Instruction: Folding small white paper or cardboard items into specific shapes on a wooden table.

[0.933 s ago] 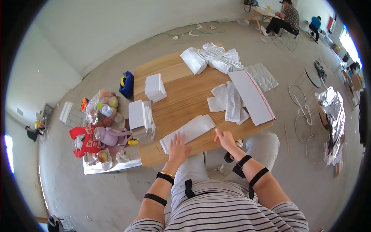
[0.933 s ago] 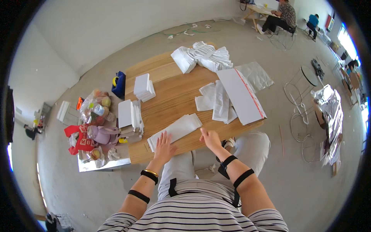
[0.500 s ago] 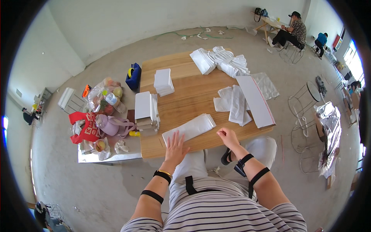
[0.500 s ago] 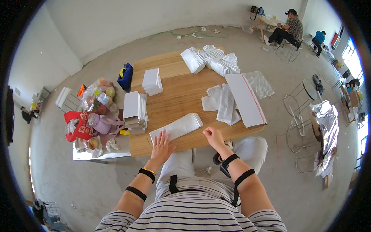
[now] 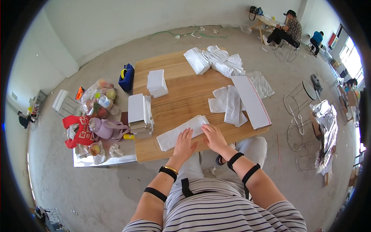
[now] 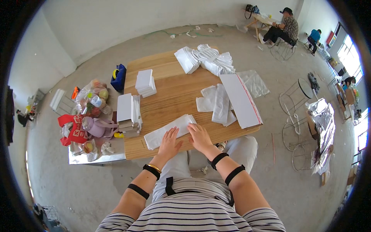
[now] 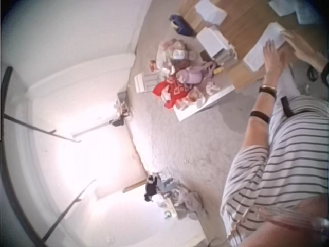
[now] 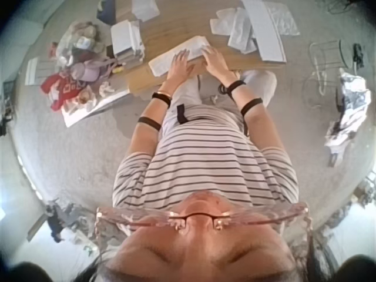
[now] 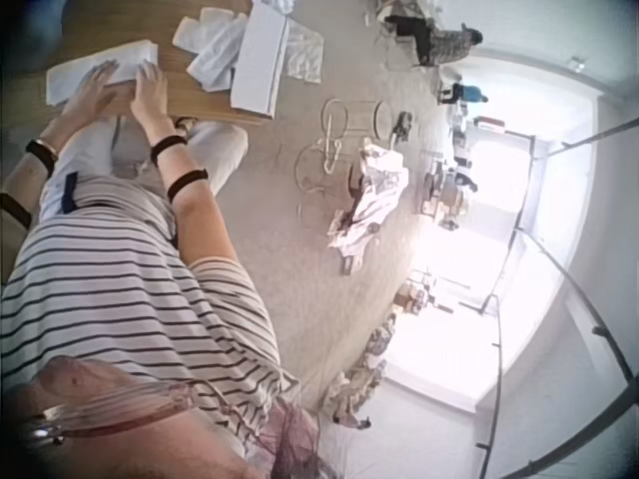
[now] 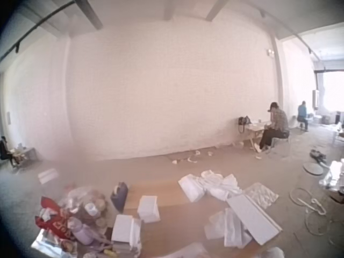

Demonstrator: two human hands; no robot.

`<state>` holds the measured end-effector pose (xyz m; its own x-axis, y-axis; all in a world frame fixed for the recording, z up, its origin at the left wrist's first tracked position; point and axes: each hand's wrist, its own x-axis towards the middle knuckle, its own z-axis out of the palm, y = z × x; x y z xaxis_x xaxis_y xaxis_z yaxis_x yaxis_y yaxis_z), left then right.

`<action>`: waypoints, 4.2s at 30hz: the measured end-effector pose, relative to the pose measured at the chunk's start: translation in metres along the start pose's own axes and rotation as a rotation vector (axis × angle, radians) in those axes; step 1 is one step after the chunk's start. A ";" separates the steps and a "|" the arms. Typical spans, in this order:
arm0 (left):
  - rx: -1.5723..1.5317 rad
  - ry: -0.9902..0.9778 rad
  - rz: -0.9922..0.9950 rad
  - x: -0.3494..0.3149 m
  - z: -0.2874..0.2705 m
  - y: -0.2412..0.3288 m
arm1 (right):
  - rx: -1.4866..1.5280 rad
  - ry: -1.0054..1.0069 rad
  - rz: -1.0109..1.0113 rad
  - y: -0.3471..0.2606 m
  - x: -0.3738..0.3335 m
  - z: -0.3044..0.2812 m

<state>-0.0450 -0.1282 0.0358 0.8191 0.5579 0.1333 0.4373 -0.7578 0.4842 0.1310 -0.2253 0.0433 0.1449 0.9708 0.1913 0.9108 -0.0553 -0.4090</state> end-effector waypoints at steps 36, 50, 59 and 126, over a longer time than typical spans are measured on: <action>-0.549 0.135 -0.358 0.022 0.013 -0.042 | 0.109 0.034 -0.030 0.000 0.008 0.015; -0.597 0.142 -0.496 0.025 0.017 -0.044 | -0.191 -0.100 0.015 -0.004 0.005 0.028; -0.734 0.169 -0.447 0.026 0.023 -0.055 | -0.280 -0.033 -0.196 -0.020 -0.004 0.006; -0.866 -0.054 -0.600 0.029 0.011 -0.053 | 0.134 0.021 0.000 -0.015 -0.003 0.002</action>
<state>-0.0405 -0.0753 0.0045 0.5809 0.7293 -0.3615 0.3799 0.1499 0.9128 0.1161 -0.2272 0.0471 0.1545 0.9656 0.2094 0.8511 -0.0224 -0.5246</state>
